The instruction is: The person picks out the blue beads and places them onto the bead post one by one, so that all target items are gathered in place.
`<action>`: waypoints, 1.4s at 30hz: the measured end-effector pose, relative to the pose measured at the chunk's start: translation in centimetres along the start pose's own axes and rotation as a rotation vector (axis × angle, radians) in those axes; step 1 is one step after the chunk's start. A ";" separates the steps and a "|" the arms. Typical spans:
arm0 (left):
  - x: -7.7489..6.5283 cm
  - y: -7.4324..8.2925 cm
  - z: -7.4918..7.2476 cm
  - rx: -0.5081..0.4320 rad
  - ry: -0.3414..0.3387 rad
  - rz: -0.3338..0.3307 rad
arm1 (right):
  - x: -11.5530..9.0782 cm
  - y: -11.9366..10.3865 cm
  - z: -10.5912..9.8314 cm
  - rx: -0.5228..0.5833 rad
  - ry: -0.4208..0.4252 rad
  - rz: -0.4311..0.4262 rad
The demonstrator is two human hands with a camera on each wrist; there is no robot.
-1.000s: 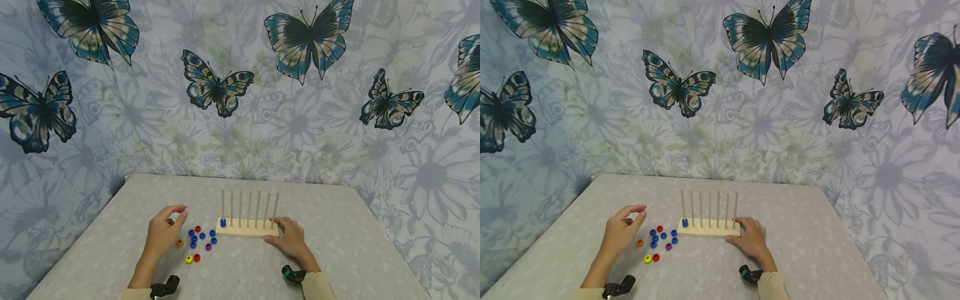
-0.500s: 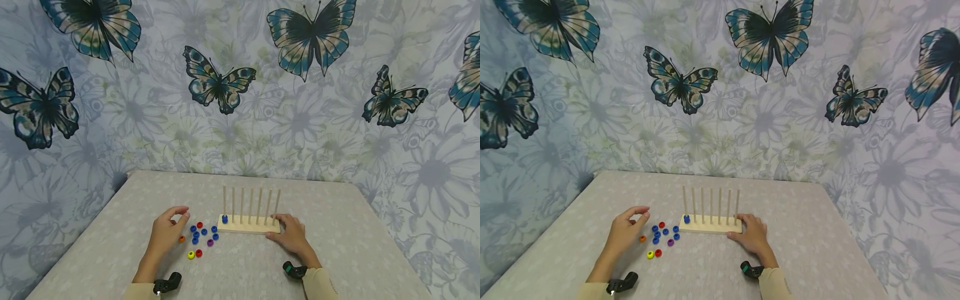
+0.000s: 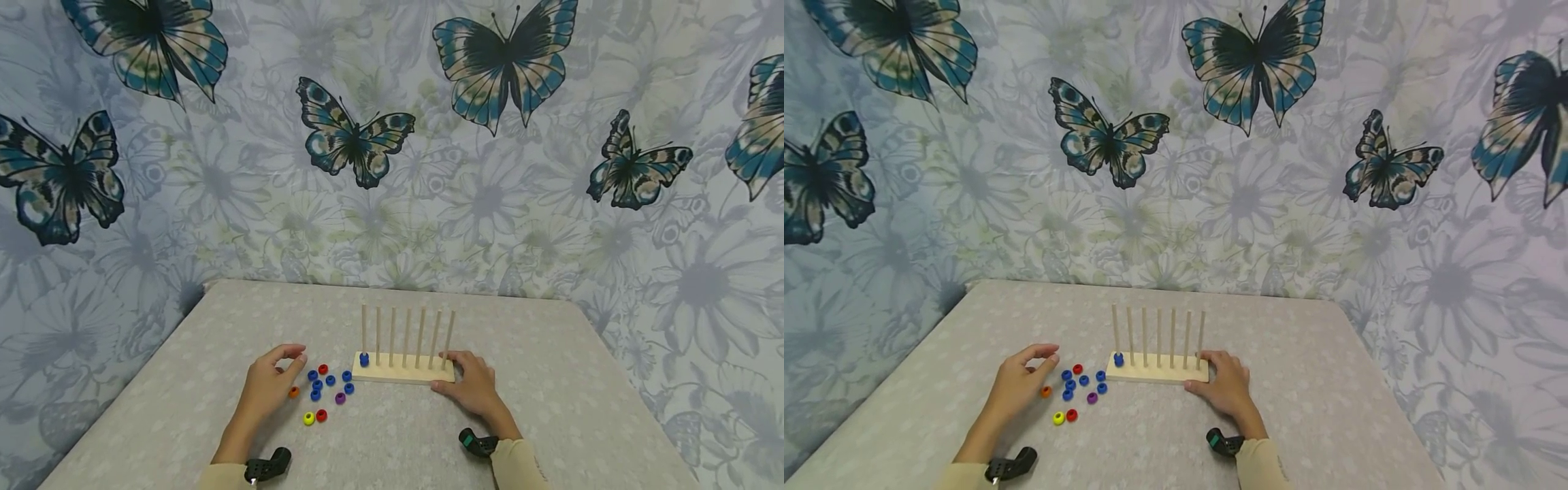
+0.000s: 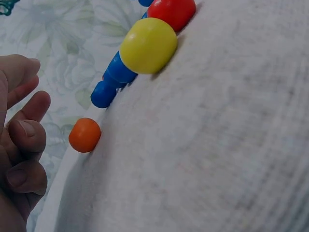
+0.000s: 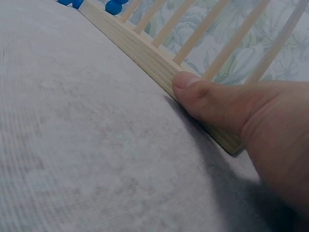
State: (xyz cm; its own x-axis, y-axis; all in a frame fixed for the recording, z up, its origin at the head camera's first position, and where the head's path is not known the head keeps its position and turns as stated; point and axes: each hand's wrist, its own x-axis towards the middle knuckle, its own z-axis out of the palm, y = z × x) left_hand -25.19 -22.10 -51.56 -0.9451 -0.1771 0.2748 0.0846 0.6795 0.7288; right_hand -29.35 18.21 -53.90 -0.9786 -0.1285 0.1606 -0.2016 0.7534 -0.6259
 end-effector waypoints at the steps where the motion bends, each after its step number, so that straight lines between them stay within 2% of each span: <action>1: 0.0 -0.1 0.0 0.001 -0.004 -0.006 | 0.0 0.0 0.0 -0.001 0.001 -0.001; 6: 0.0 -0.2 0.1 -0.008 -0.023 -0.027 | 0.0 -0.1 -0.1 -0.005 -0.008 0.004; 13: 0.0 -0.2 0.2 -0.003 -0.084 -0.064 | -0.1 -0.2 -0.1 -0.005 -0.006 0.004; 22: 0.0 -0.6 0.4 -0.002 -0.105 -0.057 | -0.4 -0.3 0.0 0.001 0.009 -0.017; 27: 0.0 -0.6 0.5 -0.019 -0.125 -0.082 | -0.4 -0.2 -0.1 -0.008 0.019 -0.031; 42: 0.0 -0.5 0.7 -0.014 -0.149 -0.097 | -0.2 -0.2 -0.3 0.005 0.002 -0.009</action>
State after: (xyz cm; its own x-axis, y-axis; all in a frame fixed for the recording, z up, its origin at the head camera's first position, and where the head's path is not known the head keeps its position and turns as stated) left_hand -25.45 -21.92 -52.32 -0.9852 -0.1329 0.1079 -0.0055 0.6546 0.7560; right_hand -29.15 18.29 -53.58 -0.9768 -0.1334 0.1677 -0.2102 0.7494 -0.6279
